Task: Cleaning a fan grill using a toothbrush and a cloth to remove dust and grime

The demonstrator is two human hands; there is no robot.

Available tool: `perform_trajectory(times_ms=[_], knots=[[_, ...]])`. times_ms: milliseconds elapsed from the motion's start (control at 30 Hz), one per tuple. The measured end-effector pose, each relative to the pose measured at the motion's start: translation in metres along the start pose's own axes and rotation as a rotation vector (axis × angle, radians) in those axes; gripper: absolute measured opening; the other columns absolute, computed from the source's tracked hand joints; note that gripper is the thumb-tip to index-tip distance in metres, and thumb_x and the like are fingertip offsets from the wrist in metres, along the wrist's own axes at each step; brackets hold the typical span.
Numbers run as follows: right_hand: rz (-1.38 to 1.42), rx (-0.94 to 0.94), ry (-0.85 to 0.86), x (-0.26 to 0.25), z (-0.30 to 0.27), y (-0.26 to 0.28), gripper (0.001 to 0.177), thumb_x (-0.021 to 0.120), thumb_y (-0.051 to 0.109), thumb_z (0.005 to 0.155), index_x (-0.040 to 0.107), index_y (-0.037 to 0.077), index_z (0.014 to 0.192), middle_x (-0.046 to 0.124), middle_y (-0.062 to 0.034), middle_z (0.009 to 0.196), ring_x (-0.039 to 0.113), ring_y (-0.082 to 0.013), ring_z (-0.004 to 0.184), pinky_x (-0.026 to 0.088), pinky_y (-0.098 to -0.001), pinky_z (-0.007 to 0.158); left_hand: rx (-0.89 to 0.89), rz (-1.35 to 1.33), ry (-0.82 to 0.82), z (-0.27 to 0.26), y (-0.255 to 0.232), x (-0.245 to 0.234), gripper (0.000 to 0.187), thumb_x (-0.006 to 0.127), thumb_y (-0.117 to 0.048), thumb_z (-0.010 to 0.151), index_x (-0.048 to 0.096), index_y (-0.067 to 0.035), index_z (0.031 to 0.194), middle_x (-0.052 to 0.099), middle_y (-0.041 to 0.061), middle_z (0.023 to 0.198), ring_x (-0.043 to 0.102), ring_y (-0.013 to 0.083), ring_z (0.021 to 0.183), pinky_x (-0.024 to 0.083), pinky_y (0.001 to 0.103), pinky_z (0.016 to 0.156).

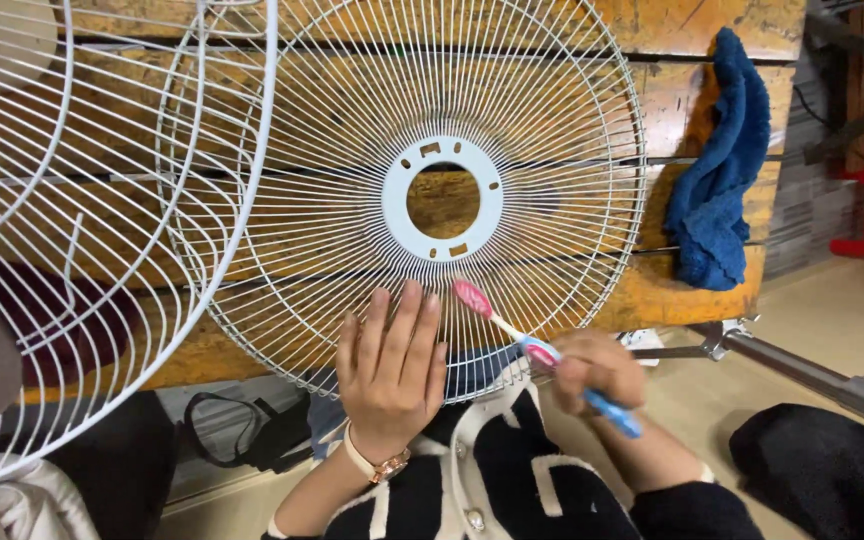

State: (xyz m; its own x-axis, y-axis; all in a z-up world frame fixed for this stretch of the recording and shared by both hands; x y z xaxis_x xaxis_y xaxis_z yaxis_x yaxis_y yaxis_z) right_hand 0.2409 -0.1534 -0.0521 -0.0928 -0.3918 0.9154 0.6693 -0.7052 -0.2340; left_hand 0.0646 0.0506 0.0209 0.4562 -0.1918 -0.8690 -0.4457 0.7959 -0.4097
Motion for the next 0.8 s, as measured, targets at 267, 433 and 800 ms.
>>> perform_trajectory(times_ms=[267, 433, 800], knots=[[-2.551, 0.481, -0.049, 0.011, 0.031, -0.003, 0.031, 0.043, 0.016, 0.088, 0.046, 0.024, 0.059, 0.032, 0.0094, 0.048, 0.017, -0.0092, 0.033, 0.013, -0.0273, 0.024, 0.007, -0.011, -0.008, 0.006, -0.003, -0.009, 0.046, 0.063, -0.031, 0.099, 0.062, -0.013, 0.14, 0.056, 0.006, 0.149, 0.045, 0.028, 0.143, 0.022, 0.047, 0.123], [-2.13, -0.44, 0.064, 0.058, 0.069, 0.013, 0.024, 0.05, -0.005, 0.094, 0.042, 0.007, 0.076, 0.058, -0.0142, 0.064, 0.062, -0.0221, 0.05, 0.05, -0.0284, 0.045, 0.005, -0.013, -0.011, 0.001, 0.0, -0.002, 0.046, 0.064, -0.033, 0.099, 0.061, -0.015, 0.141, 0.054, 0.005, 0.15, 0.042, 0.0266, 0.145, 0.02, 0.046, 0.125], [-2.117, -0.153, 0.455, 0.048, 0.042, -0.013, 0.021, 0.059, 0.004, 0.091, 0.047, 0.016, 0.081, 0.062, -0.0004, 0.066, 0.064, -0.0109, 0.057, 0.058, -0.0261, 0.048, 0.014, -0.025, -0.04, 0.007, -0.005, -0.01, 0.045, 0.068, -0.03, 0.096, 0.065, -0.011, 0.137, 0.057, 0.008, 0.147, 0.045, 0.0282, 0.142, 0.023, 0.047, 0.124]])
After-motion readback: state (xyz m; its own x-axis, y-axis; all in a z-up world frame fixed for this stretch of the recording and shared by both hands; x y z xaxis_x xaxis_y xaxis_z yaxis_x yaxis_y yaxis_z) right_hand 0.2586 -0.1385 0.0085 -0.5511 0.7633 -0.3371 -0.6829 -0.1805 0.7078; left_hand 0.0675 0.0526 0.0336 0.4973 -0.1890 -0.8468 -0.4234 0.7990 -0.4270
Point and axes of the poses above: each hand's wrist, its own z-axis towards the middle knuckle, its own x-axis out of the palm, y = z × x, the point moved 9 cm from there along z, towards the middle knuckle
